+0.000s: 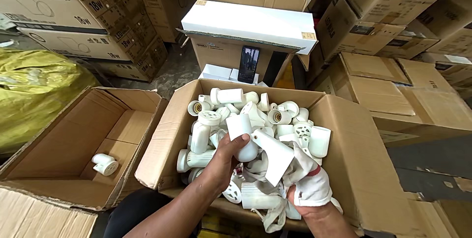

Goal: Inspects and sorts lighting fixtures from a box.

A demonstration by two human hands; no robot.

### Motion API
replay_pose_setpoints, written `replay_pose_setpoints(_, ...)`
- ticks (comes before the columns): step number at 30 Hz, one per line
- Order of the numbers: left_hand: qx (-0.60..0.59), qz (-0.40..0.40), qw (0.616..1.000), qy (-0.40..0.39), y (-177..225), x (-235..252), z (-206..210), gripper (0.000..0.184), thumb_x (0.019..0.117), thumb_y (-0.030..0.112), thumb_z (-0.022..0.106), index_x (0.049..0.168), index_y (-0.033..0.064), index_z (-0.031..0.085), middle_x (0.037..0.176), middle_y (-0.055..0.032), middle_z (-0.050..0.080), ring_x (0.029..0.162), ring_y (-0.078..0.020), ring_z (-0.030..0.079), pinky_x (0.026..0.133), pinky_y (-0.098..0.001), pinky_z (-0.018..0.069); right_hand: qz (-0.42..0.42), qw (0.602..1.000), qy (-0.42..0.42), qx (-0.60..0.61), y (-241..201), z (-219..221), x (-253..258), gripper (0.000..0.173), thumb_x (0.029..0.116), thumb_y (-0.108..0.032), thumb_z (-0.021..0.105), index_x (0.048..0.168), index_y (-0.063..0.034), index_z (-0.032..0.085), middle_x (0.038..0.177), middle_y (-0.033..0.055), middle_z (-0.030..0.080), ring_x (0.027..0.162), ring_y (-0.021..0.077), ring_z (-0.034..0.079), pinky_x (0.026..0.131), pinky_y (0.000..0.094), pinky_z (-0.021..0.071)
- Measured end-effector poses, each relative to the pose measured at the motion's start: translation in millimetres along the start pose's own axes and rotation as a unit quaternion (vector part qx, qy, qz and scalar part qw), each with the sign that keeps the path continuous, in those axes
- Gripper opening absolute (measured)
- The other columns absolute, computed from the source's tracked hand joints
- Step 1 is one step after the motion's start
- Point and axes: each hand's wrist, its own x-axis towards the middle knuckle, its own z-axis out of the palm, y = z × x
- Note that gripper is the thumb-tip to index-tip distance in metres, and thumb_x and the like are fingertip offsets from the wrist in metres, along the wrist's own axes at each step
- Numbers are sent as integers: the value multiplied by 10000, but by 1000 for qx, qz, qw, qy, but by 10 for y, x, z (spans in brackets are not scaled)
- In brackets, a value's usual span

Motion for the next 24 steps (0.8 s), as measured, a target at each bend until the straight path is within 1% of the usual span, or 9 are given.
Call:
replay_pose_setpoints(3, 2, -5, 1000, -7, -16, 8, -10, 448, 975, 268, 560, 1353, 37, 491, 1149, -151, 682, 1037, -231, 691, 916, -395, 580, -1, 999, 24, -28, -42, 83, 44, 299, 1064, -154, 410, 1043, -142, 708, 948, -13, 744, 925, 57, 709, 841, 251, 596)
replay_pose_setpoints(6, 4, -11, 1000, -18, -29, 17, -11, 438, 985, 270, 547, 1346, 31, 483, 1138, -153, 686, 1020, -229, 698, 905, -392, 584, -19, 998, 11, -60, -36, 80, 76, 296, 1085, -224, 398, 1112, -137, 681, 979, -26, 733, 942, 39, 694, 853, 234, 584)
replay_pose_setpoints(9, 6, -12, 999, -33, -34, 14, -3, 411, 993, 246, 545, 1334, 23, 488, 1128, -157, 689, 1009, -231, 702, 899, -394, 589, -29, 999, 1, -46, -32, 70, 80, 315, 1099, -243, 378, 1132, -145, 675, 982, -29, 729, 934, 27, 691, 845, 221, 580)
replay_pose_setpoints(11, 15, -15, 999, -43, -46, 20, -3, 400, 998, 251, 539, 1324, 25, 494, 1112, -147, 694, 989, -225, 706, 877, -388, 594, -42, 997, 19, -59, -49, 129, 87, 336, 1104, -211, 318, 1120, -139, 646, 960, -47, 722, 922, 5, 684, 838, 195, 574)
replay_pose_setpoints(12, 17, -17, 999, -48, -55, 22, -6, 400, 998, 259, 542, 1319, 25, 500, 1109, -144, 697, 986, -224, 708, 872, -387, 596, -55, 996, 25, -66, -44, 140, 94, 331, 1102, -226, 335, 1111, -144, 656, 959, -55, 727, 922, -1, 685, 842, 192, 573)
replay_pose_setpoints(15, 20, -22, 998, -63, -72, 31, -19, 388, 1000, 264, 545, 1304, 27, 509, 1101, -139, 699, 975, -216, 709, 863, -378, 598, -91, 991, 20, -95, 9, 75, 111, 311, 1105, -295, 379, 1169, -132, 636, 1039, -40, 724, 1001, 34, 681, 900, 236, 573)
replay_pose_setpoints(17, 20, -23, 997, -68, -78, 36, -25, 376, 997, 259, 550, 1291, 27, 517, 1092, -139, 699, 964, -215, 709, 852, -373, 598, -90, 991, 31, -89, 22, 59, 75, 266, 1085, -303, 448, 1155, -158, 660, 1016, -61, 727, 973, 17, 684, 877, 215, 572)
replay_pose_setpoints(19, 23, -27, 997, -74, -80, 38, -35, 367, 996, 254, 563, 1281, 28, 522, 1086, -142, 700, 955, -213, 710, 848, -369, 598, -88, 992, 34, -82, 23, 54, 52, 232, 1076, -291, 476, 1138, -178, 669, 995, -77, 725, 952, -2, 682, 862, 200, 570)
replay_pose_setpoints(24, 26, -24, 996, -86, -91, 47, -54, 387, 985, 250, 593, 1289, 22, 522, 1097, -153, 695, 946, -222, 709, 844, -375, 598, -86, 993, 35, -79, 21, 56, 52, 279, 1087, -292, 435, 1224, -145, 629, 1088, -51, 714, 1049, 21, 665, 932, 219, 553)
